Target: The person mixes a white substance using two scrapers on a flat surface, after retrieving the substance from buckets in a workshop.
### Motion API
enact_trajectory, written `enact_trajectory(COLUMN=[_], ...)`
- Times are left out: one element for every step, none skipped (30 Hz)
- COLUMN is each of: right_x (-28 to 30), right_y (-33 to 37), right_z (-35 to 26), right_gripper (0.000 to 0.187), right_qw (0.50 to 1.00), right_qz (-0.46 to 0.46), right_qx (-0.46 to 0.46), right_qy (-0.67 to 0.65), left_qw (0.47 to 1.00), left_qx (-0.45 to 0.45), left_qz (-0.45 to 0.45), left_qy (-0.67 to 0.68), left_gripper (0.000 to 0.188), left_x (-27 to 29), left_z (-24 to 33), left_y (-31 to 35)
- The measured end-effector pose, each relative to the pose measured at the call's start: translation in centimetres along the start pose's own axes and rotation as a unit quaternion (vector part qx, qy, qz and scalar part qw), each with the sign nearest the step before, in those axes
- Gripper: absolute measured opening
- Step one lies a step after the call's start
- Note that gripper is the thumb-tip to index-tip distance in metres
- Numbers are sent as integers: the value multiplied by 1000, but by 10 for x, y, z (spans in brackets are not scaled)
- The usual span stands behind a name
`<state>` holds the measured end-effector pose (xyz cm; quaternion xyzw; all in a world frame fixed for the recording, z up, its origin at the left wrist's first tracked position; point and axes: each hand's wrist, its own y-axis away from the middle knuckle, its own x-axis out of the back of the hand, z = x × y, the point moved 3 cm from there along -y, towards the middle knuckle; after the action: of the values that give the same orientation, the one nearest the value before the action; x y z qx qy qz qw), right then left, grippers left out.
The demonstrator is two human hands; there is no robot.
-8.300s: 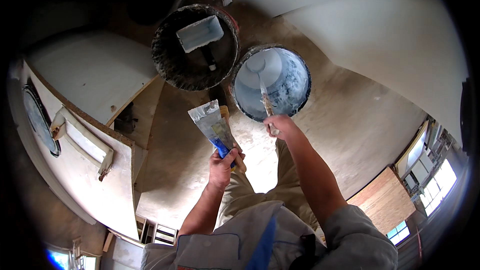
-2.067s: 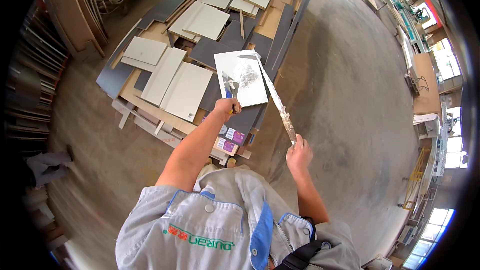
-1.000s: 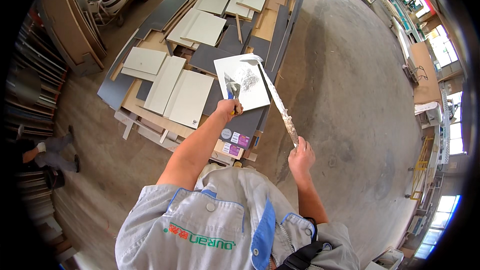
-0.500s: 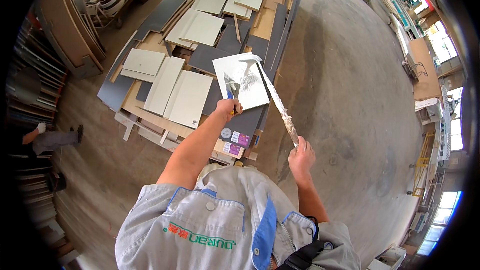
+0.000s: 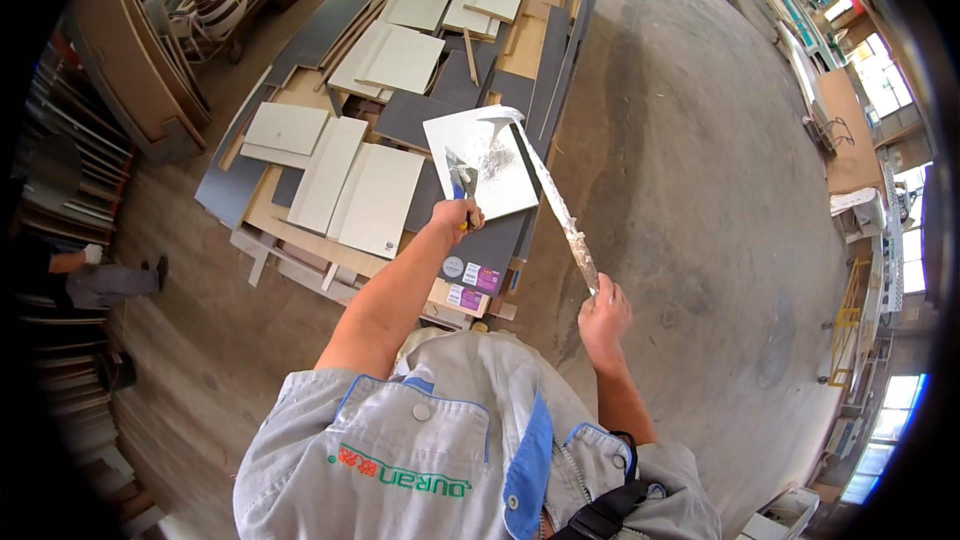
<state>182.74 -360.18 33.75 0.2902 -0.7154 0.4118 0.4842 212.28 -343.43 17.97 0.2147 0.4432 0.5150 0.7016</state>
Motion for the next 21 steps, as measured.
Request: enact_trajectory(right_x=[2, 3, 4, 5, 5, 6, 6, 5, 6, 8, 10, 11, 13, 14, 15, 16, 17, 18, 20, 21, 20], right_y=[0, 1, 2, 2, 2, 2, 1, 1, 0, 0, 0, 0, -1, -2, -2, -2, -2, -2, -3, -3, -3], right_z=[-1, -2, -2, -1, -1, 0, -1, -2, -4, -5, -5, -6, -6, -6, -6, -6, -5, -5, -6, -7, -6], right_gripper=[48, 49, 49, 49, 49, 49, 49, 49, 49, 48, 48, 47, 46, 44, 44, 44, 44, 44, 44, 45, 45], right_qw=[1000, 1000, 1000, 1000, 1000, 1000, 1000, 1000, 1000, 1000, 1000, 1000, 1000, 999, 999, 999, 999, 999, 999, 999, 999], right_qz=[1, 1, 3, 6, 8, 9, 11, 12, 13, 13, 13, 20, 28, 36, 37, 38, 39, 41, 43, 45, 43], right_qx=[-1, -3, -3, -2, -2, -3, -2, -1, -1, -4, -6, 0, 5, 11, 10, 10, 10, 10, 11, 12, 11], right_qy=[1, 2, 2, 2, 3, 5, 4, 3, 1, 3, 4, 7, 10, 14, 15, 17, 18, 18, 16, 15, 15], left_qw=[1000, 1000, 1000, 1000, 1000, 1000, 1000, 1000, 1000, 999, 999, 999, 999, 999, 999, 1000, 1000, 1000, 1000, 1000, 1000], left_qx=[0, 2, 4, 6, 8, 10, 10, 11, 12, 16, 19, 20, 23, 21, 19, 17, 13, 10, 5, 5, 5], left_qz=[1, -1, -4, -8, -10, -12, -11, -16, -21, -29, -27, -25, -24, -24, -23, -23, -20, -17, -12, -12, -13], left_qy=[-2, -9, -15, -21, -20, -19, -17, -18, -20, -21, -20, -18, -17, -16, -15, -14, -7, 0, 7, 5, 3], left_gripper=[3, 3, 4, 5, 5, 5, 4, 4, 4, 4, 4, 4, 4, 4, 4, 4, 6, 8, 11, 11, 11], left_x=[0, 0, 0, -1, -2, -3, 1, 4, 8, 7, 7, 7, 5, 3, 2, 0, -2, -5, -5, -4, -4], left_z=[0, -1, -2, -2, -4, -5, -5, -6, -7, -8, -9, -9, -10, -9, -9, -8, -7, -7, -5, -5, -4], left_y=[0, 0, -1, -2, -4, -6, -10, -15, -20, -21, -21, -21, -19, -17, -15, -11, -8, -5, -3, -3, -2])
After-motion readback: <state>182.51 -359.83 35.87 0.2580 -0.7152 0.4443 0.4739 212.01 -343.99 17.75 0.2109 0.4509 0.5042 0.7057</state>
